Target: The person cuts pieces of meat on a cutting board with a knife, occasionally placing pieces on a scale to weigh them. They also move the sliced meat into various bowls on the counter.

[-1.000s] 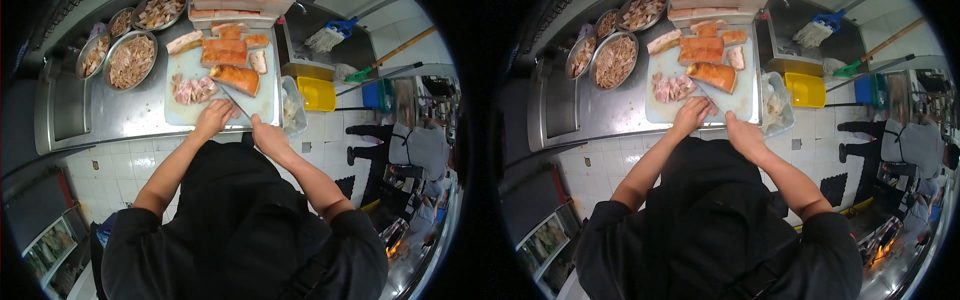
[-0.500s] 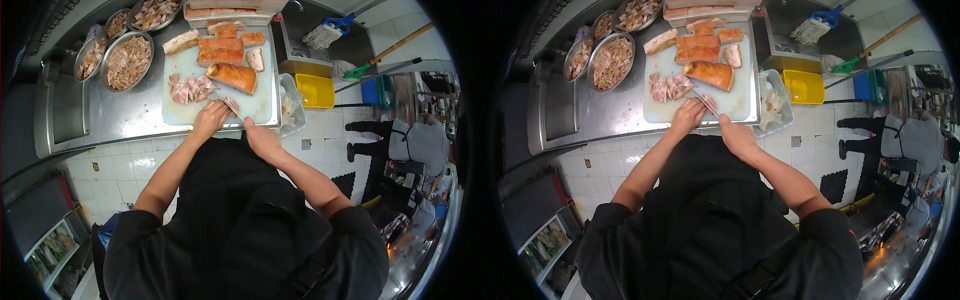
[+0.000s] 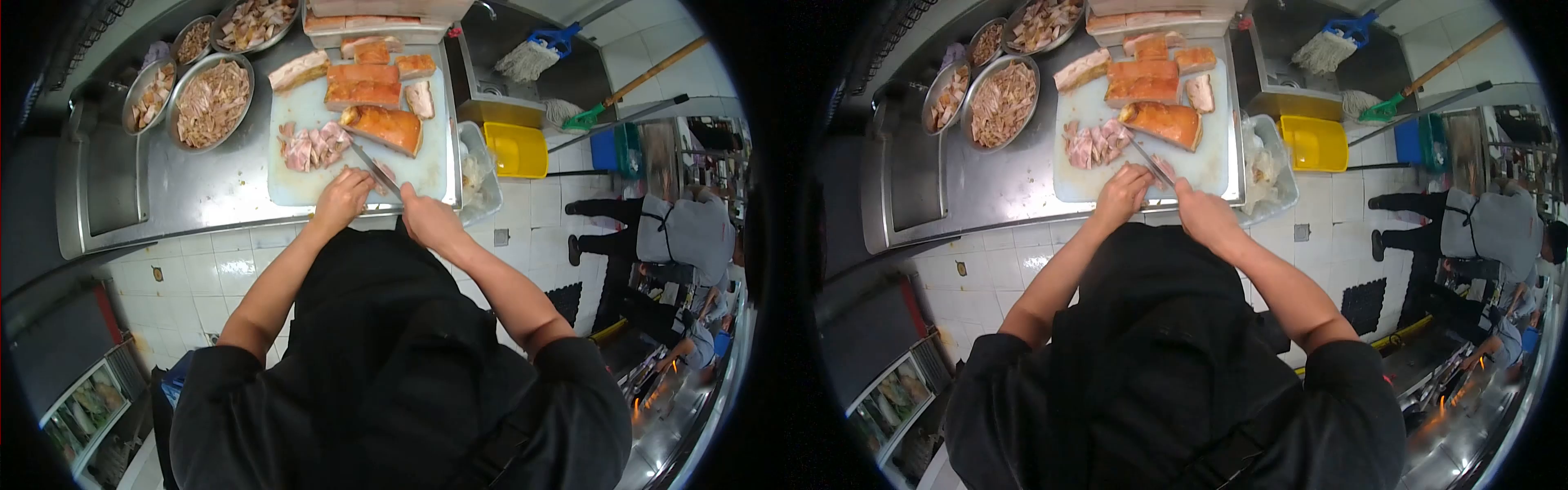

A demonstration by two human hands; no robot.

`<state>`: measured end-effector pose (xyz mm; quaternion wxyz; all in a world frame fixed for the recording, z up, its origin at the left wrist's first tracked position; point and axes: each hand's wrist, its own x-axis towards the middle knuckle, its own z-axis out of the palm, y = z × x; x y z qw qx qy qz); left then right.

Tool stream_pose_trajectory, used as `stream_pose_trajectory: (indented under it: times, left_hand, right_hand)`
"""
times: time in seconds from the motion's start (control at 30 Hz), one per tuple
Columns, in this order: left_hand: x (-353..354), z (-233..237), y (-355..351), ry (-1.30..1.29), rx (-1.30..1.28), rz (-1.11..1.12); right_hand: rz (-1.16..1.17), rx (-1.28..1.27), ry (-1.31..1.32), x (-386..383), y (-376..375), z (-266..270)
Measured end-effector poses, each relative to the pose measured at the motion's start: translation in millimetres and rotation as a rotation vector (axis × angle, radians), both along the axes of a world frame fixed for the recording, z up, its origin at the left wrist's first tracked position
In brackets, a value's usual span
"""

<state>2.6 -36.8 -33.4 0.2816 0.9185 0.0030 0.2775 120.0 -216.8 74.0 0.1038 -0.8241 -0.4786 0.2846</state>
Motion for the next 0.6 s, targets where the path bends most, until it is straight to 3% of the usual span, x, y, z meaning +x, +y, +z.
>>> stream_pose_trajectory:
  times: [0.07, 0.2, 0.43, 0.5, 0.53, 0.6]
  left_hand:
    - [-7.4, 2.4, -4.0, 0.019, -0.018, -0.023]
    - [-10.2, -8.7, -6.4, 0.016, -0.007, -0.006]
    - [-15.2, 0.4, -9.2, 0.133, -0.129, -0.012]
    - [-9.7, 14.7, -15.9, 0.168, -0.266, 0.097]
    - [-5.5, 18.2, -16.5, 0.165, -0.262, 0.098]
    - [-0.7, 22.1, -18.0, 0.324, -0.253, 0.107]
  right_hand:
    - [0.002, -0.071, 0.032, -9.0, -10.1, 15.7]
    - [-0.058, -0.039, 0.003, -26.6, -14.8, -25.4]
    - [-0.169, 0.142, 0.200, 2.8, -55.1, -41.2]
    - [-0.163, 0.393, 0.272, 9.6, -87.0, -40.7]
    - [-0.162, 0.397, 0.271, 9.2, -97.5, -36.6]
    - [-0.536, 0.115, 0.688, 6.1, -110.4, -27.3]
